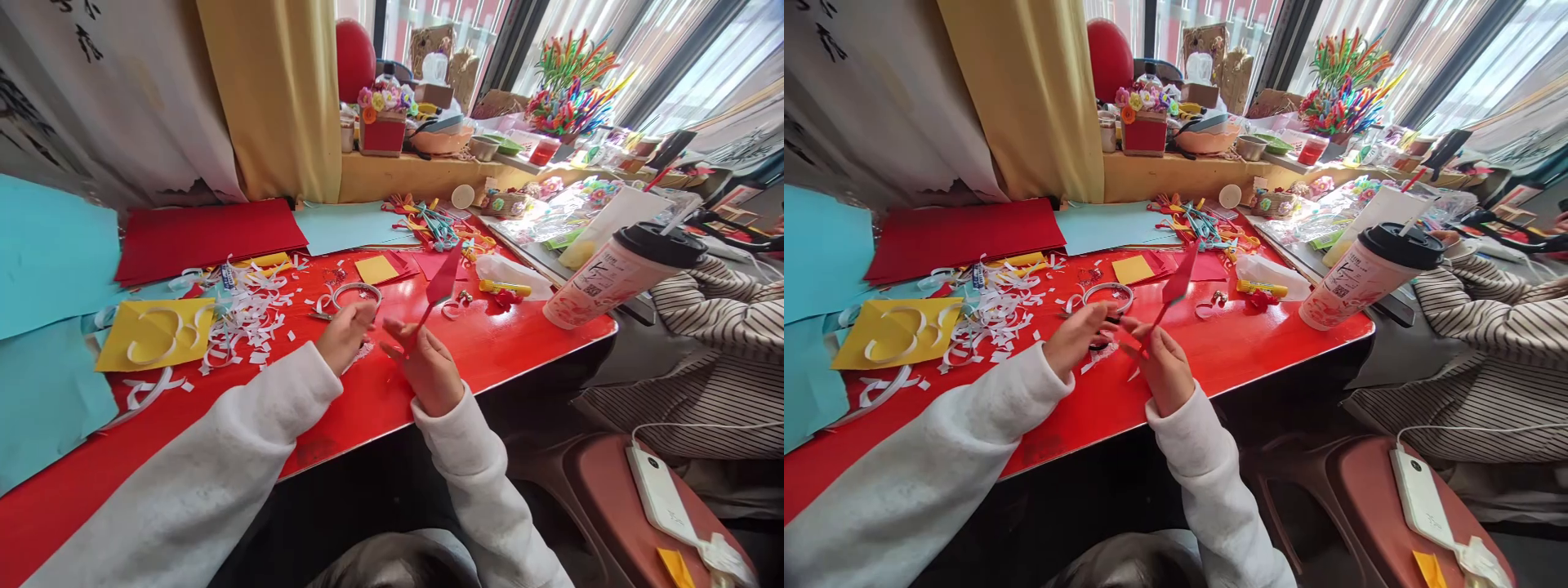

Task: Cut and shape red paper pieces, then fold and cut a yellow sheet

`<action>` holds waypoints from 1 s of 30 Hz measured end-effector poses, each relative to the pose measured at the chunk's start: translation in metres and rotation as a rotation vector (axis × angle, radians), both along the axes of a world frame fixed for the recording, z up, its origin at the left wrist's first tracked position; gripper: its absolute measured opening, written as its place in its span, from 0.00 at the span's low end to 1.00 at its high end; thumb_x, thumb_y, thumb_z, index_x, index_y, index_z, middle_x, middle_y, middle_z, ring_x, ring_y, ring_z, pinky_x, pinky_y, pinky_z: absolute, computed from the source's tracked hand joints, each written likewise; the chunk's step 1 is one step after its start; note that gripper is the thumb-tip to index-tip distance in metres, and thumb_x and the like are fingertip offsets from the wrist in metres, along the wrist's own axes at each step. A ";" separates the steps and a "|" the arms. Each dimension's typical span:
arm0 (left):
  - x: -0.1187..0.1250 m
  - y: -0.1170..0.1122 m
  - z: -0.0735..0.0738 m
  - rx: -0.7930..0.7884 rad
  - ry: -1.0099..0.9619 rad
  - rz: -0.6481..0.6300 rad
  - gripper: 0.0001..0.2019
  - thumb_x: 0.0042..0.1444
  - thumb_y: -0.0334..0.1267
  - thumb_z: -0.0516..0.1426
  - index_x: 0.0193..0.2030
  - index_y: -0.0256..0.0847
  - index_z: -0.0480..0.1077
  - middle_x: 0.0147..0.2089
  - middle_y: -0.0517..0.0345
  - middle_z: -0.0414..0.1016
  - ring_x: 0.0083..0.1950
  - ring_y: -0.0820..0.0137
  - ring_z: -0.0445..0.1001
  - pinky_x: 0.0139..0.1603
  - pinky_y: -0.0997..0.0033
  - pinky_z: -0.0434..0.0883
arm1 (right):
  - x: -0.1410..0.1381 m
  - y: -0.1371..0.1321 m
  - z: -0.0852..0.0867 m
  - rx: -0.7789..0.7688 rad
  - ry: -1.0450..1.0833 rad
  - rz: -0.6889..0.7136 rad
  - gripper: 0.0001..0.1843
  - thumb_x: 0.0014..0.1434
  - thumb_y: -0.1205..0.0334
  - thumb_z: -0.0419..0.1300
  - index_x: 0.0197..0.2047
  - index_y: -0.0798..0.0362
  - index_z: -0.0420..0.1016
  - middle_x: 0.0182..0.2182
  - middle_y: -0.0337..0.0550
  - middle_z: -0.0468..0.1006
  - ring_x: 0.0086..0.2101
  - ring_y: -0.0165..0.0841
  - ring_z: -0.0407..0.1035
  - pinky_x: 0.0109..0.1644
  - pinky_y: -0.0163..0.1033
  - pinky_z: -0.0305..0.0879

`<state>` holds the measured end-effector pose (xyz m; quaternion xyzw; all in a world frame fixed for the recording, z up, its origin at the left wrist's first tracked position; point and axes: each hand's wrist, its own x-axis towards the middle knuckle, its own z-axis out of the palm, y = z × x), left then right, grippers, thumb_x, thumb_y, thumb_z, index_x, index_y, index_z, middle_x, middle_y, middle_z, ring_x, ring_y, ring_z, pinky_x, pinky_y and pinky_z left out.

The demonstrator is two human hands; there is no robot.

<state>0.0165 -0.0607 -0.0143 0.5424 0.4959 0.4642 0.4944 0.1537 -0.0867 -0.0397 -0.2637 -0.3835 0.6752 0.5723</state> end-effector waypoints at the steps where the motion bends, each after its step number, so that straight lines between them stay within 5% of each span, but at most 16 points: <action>1: 0.001 -0.003 0.000 0.078 0.104 -0.036 0.23 0.46 0.55 0.50 0.39 0.38 0.68 0.41 0.52 0.69 0.39 0.70 0.68 0.37 0.72 0.65 | -0.001 0.001 0.000 0.016 0.030 -0.054 0.09 0.53 0.54 0.52 0.30 0.51 0.66 0.47 0.41 0.68 0.51 0.33 0.58 0.48 0.41 0.62; 3: 0.004 -0.009 0.001 0.185 0.251 -0.212 0.16 0.46 0.50 0.52 0.30 0.39 0.70 0.33 0.56 0.70 0.36 0.70 0.67 0.37 0.73 0.63 | -0.005 0.002 0.001 0.023 0.050 -0.100 0.09 0.53 0.54 0.53 0.28 0.50 0.66 0.50 0.38 0.65 0.52 0.33 0.56 0.48 0.40 0.61; 6: 0.005 -0.015 0.000 0.117 0.221 -0.452 0.14 0.48 0.46 0.52 0.21 0.38 0.69 0.21 0.59 0.66 0.27 0.72 0.65 0.31 0.73 0.62 | -0.015 0.000 0.002 0.006 0.027 -0.101 0.10 0.52 0.53 0.53 0.30 0.49 0.68 0.49 0.40 0.66 0.50 0.33 0.59 0.46 0.39 0.62; 11: 0.002 -0.011 -0.002 -0.047 0.084 -0.350 0.12 0.43 0.44 0.56 0.20 0.36 0.69 0.20 0.59 0.67 0.25 0.73 0.65 0.29 0.72 0.62 | -0.022 -0.001 0.000 -0.036 -0.087 -0.140 0.12 0.49 0.55 0.56 0.37 0.52 0.71 0.36 0.43 0.73 0.39 0.33 0.67 0.41 0.38 0.64; 17: -0.001 -0.011 -0.004 -0.082 0.150 -0.275 0.10 0.41 0.41 0.57 0.21 0.34 0.71 0.21 0.57 0.68 0.25 0.72 0.66 0.30 0.71 0.64 | -0.015 -0.003 -0.005 0.010 -0.195 -0.168 0.08 0.48 0.60 0.59 0.32 0.53 0.73 0.33 0.42 0.74 0.36 0.32 0.68 0.43 0.39 0.64; 24: 0.000 -0.008 -0.014 -0.096 0.138 -0.407 0.11 0.40 0.43 0.58 0.23 0.35 0.70 0.24 0.57 0.70 0.28 0.72 0.68 0.32 0.71 0.65 | -0.007 -0.004 0.002 0.104 -0.397 -0.207 0.09 0.48 0.58 0.58 0.31 0.54 0.74 0.32 0.43 0.74 0.36 0.34 0.67 0.43 0.41 0.64; 30: 0.004 -0.013 -0.001 -0.308 0.022 -0.467 0.14 0.37 0.45 0.60 0.20 0.35 0.65 0.20 0.58 0.69 0.22 0.74 0.68 0.24 0.72 0.66 | 0.013 0.003 0.004 0.032 -0.504 -0.082 0.13 0.47 0.55 0.58 0.34 0.53 0.75 0.32 0.42 0.75 0.34 0.33 0.68 0.39 0.38 0.64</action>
